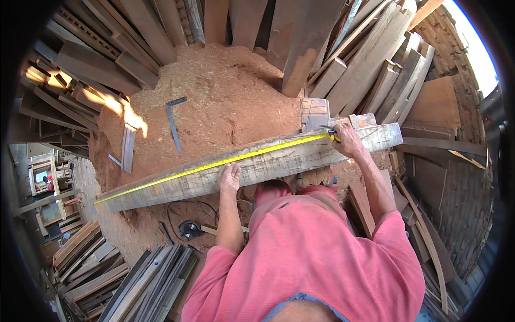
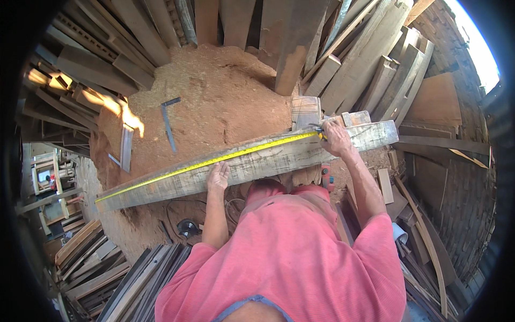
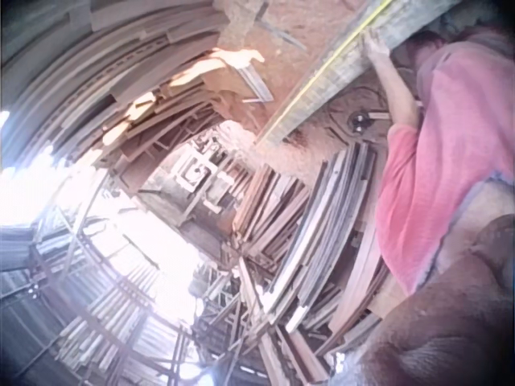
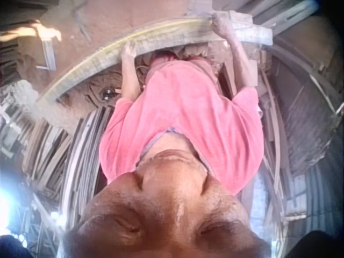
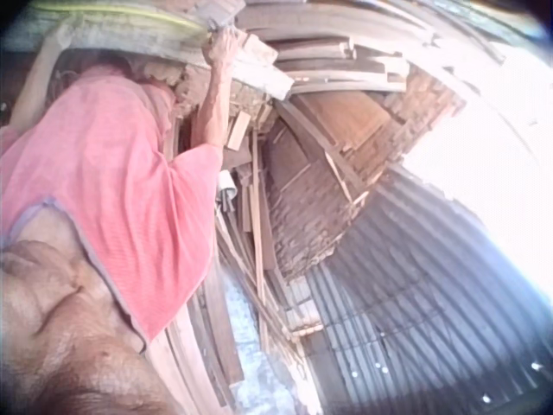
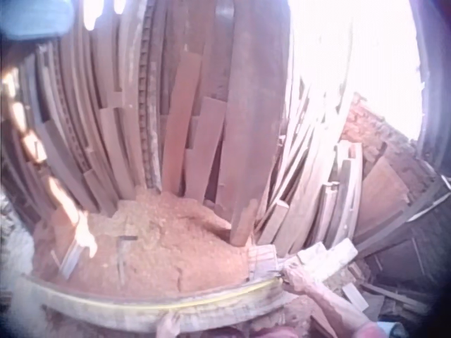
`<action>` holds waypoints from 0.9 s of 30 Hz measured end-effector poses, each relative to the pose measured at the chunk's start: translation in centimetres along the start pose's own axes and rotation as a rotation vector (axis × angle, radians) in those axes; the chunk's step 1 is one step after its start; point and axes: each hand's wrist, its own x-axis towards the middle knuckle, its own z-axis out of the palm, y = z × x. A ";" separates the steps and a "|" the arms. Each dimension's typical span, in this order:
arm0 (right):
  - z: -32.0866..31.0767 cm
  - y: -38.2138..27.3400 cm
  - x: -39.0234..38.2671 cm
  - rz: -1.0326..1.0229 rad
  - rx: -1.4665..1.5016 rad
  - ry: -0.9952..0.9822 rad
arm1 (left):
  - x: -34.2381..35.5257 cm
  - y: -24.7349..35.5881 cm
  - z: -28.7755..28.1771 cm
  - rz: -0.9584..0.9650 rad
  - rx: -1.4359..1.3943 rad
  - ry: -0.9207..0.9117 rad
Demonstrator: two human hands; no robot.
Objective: The person measures a long wooden plank with a tape measure and marks it with a pencil. They then use a circular saw to cut the plank at the marked line. The person repeats this process for a second plank, measuring, marking, and cutting it to size.
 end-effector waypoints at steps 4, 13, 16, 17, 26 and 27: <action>-1.5 3.2 0.4 -0.001 0.010 0.127 | -1.2 -1.2 1.0 0.148 0.171 -0.003; -2.7 7.0 0.4 0.034 0.023 0.101 | -1.6 -2.1 1.7 0.366 0.421 0.086; -2.7 6.5 0.7 0.048 0.019 0.077 | -1.4 -2.1 1.9 0.471 0.710 0.134; -2.8 6.5 0.5 0.083 0.007 0.053 | -2.3 -2.0 3.7 0.643 0.903 0.091; -1.9 7.1 0.3 0.075 -0.042 0.044 | -6.1 -6.2 19.4 1.020 1.554 -0.494; -1.9 6.9 0.4 0.075 -0.041 0.048 | -6.0 -7.2 20.6 0.959 1.553 -0.553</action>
